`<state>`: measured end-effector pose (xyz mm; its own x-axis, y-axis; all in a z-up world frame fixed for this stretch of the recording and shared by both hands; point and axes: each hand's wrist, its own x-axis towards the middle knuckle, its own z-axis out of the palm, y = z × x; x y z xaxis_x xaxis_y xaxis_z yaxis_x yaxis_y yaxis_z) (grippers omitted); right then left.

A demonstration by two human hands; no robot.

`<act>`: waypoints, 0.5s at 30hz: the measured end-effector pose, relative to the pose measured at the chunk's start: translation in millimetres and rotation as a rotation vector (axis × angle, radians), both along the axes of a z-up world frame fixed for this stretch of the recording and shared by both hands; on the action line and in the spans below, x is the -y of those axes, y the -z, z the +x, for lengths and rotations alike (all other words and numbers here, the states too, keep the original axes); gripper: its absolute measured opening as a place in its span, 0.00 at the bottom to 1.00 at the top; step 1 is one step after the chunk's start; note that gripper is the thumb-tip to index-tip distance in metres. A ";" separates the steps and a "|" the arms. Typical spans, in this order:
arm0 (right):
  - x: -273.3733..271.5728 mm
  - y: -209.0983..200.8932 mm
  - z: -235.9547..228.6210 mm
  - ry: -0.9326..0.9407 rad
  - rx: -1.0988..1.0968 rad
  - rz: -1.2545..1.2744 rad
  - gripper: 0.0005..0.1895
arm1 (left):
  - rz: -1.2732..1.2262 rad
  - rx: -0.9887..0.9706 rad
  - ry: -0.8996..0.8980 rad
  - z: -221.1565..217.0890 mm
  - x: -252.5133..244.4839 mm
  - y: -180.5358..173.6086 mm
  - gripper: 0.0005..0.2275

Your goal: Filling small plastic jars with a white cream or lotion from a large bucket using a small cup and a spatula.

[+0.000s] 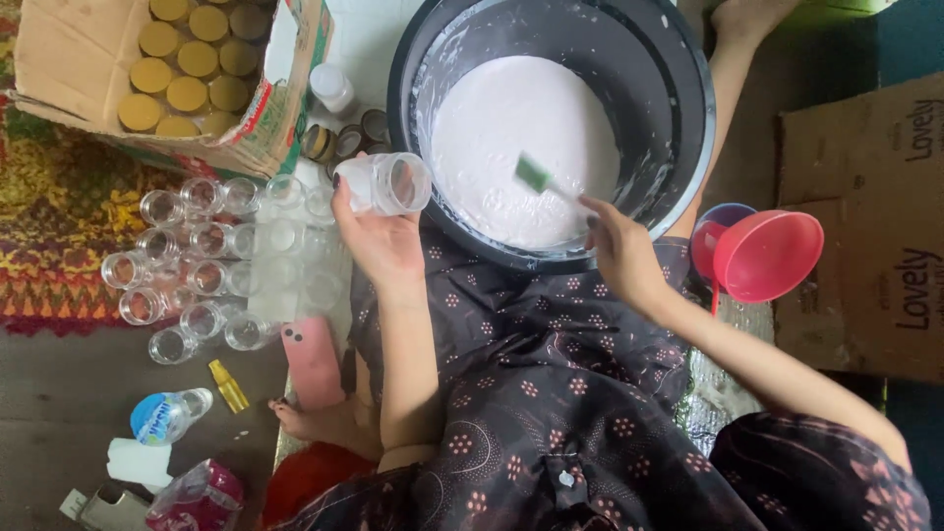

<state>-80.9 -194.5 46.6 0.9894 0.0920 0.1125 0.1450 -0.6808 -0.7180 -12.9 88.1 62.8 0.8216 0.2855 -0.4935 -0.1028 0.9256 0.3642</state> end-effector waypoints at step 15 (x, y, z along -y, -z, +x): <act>34.2 39.1 -75.7 0.088 0.200 -0.172 0.24 | -0.062 0.170 0.071 -1.3 36.8 -20.2 0.15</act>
